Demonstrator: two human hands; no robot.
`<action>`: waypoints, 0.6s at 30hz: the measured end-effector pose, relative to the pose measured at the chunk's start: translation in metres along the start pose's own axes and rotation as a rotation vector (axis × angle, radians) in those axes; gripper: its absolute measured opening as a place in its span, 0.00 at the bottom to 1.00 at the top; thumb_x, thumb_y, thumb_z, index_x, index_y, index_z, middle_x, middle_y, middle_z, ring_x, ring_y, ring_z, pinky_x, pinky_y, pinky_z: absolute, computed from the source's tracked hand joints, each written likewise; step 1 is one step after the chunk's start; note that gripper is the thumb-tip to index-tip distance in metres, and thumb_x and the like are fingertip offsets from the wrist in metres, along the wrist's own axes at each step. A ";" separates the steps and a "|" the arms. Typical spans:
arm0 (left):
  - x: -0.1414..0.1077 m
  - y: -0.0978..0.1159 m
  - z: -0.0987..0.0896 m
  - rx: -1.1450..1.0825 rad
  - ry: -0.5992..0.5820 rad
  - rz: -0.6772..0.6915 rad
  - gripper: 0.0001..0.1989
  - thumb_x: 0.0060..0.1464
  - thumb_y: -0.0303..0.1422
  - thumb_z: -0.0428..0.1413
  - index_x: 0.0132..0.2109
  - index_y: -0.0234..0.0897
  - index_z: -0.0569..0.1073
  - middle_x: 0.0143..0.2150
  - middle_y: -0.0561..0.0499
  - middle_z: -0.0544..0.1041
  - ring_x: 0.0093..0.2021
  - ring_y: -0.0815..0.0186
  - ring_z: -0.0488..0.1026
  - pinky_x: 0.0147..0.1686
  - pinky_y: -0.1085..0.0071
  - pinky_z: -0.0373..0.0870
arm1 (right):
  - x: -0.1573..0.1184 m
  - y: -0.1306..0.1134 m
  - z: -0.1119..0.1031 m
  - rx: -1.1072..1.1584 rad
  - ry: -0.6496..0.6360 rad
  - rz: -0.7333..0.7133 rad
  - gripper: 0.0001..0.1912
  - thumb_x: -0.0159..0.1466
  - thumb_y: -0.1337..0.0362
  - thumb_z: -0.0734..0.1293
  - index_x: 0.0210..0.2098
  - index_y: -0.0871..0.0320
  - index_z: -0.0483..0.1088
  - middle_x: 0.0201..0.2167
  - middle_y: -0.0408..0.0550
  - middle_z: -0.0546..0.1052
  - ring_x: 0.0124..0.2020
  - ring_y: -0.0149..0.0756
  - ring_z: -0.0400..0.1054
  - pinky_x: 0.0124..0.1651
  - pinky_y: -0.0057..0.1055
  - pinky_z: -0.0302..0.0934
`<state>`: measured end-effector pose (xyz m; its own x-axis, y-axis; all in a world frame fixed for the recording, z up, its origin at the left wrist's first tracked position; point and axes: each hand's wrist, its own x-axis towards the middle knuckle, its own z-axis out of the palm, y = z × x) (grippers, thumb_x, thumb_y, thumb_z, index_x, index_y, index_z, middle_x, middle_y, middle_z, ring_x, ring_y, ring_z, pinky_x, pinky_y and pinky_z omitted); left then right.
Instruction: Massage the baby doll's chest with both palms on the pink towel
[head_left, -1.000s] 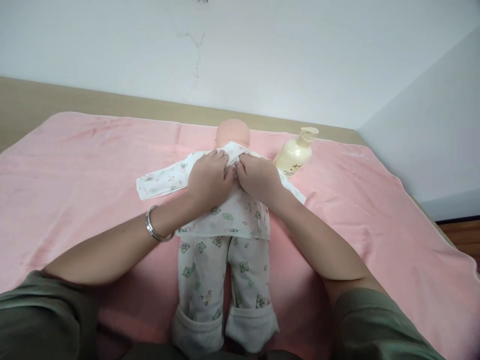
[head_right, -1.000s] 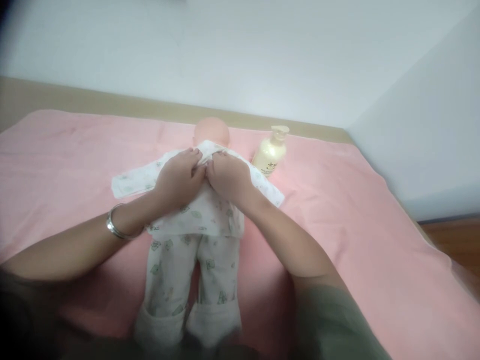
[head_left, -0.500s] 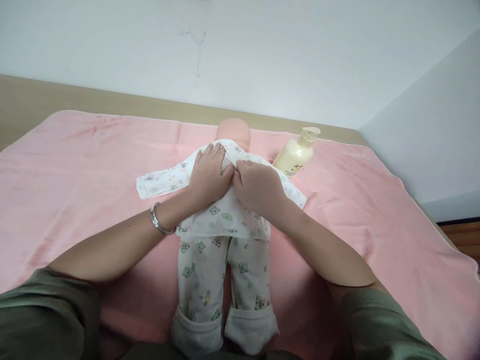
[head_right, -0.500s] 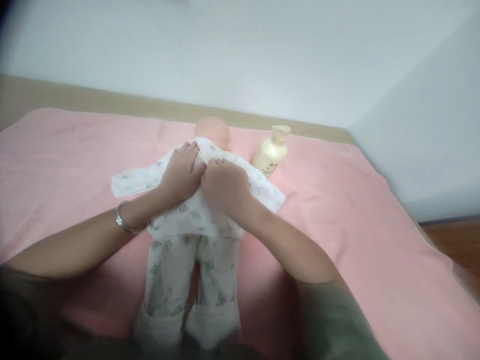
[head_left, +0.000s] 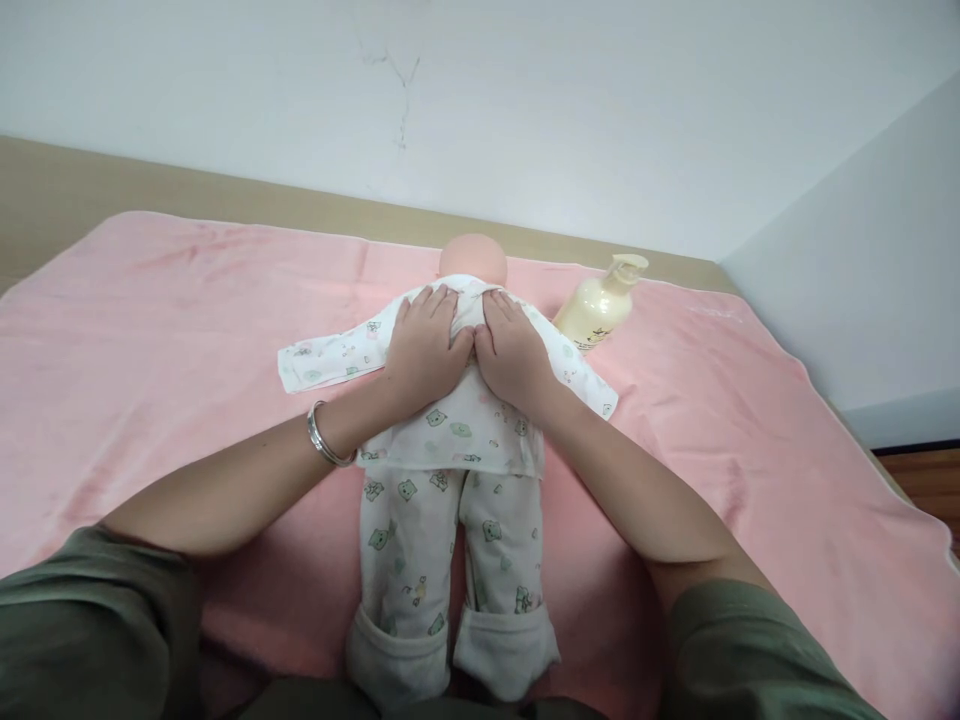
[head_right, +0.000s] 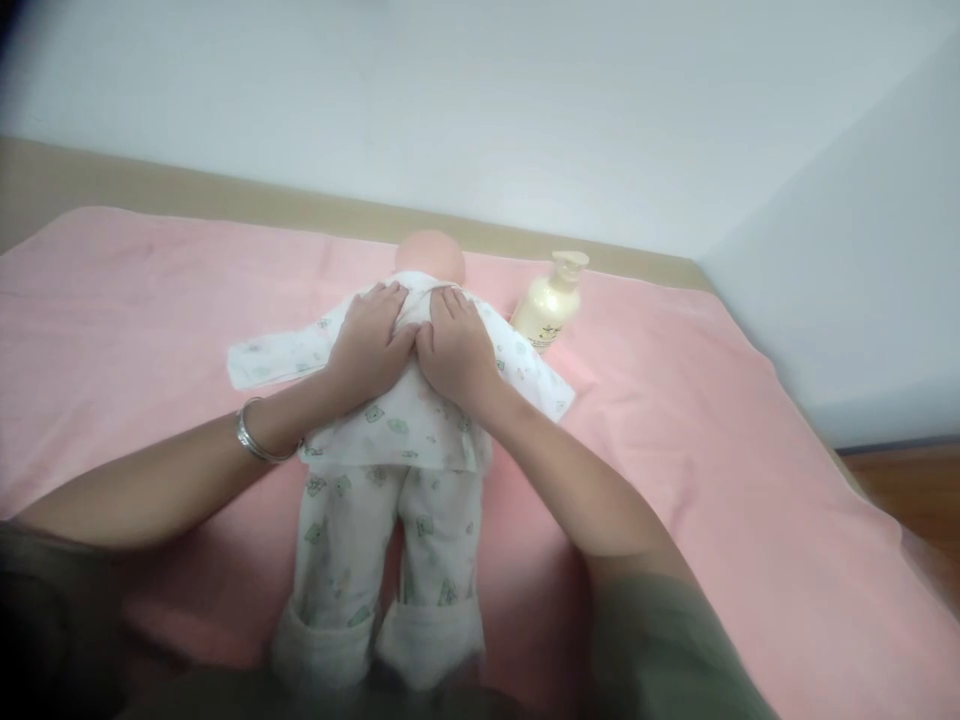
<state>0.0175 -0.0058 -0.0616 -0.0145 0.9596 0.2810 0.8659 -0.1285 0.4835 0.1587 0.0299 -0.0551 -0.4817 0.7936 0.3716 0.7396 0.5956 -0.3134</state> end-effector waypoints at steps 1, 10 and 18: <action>-0.001 0.001 0.000 -0.001 0.006 0.002 0.31 0.66 0.36 0.41 0.69 0.24 0.62 0.73 0.35 0.62 0.75 0.46 0.55 0.75 0.44 0.49 | 0.001 0.000 -0.001 -0.008 -0.025 0.001 0.26 0.68 0.68 0.50 0.57 0.74 0.67 0.59 0.67 0.71 0.66 0.51 0.62 0.74 0.50 0.53; -0.009 0.009 -0.015 -0.001 -0.047 0.068 0.27 0.65 0.33 0.41 0.64 0.26 0.69 0.69 0.39 0.68 0.72 0.50 0.61 0.74 0.51 0.57 | 0.002 0.004 -0.006 -0.042 -0.077 -0.036 0.26 0.68 0.65 0.51 0.58 0.75 0.64 0.62 0.69 0.68 0.66 0.54 0.59 0.73 0.52 0.52; 0.011 0.005 -0.022 0.062 -0.125 0.027 0.28 0.65 0.36 0.38 0.62 0.23 0.68 0.65 0.32 0.71 0.66 0.46 0.67 0.68 0.49 0.62 | -0.008 -0.017 -0.009 -0.094 -0.011 0.016 0.18 0.70 0.66 0.52 0.49 0.67 0.69 0.49 0.63 0.75 0.52 0.51 0.67 0.60 0.49 0.62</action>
<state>0.0104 -0.0010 -0.0384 0.0682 0.9801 0.1863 0.8945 -0.1428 0.4237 0.1542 0.0124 -0.0449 -0.4744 0.8046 0.3571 0.7878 0.5691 -0.2356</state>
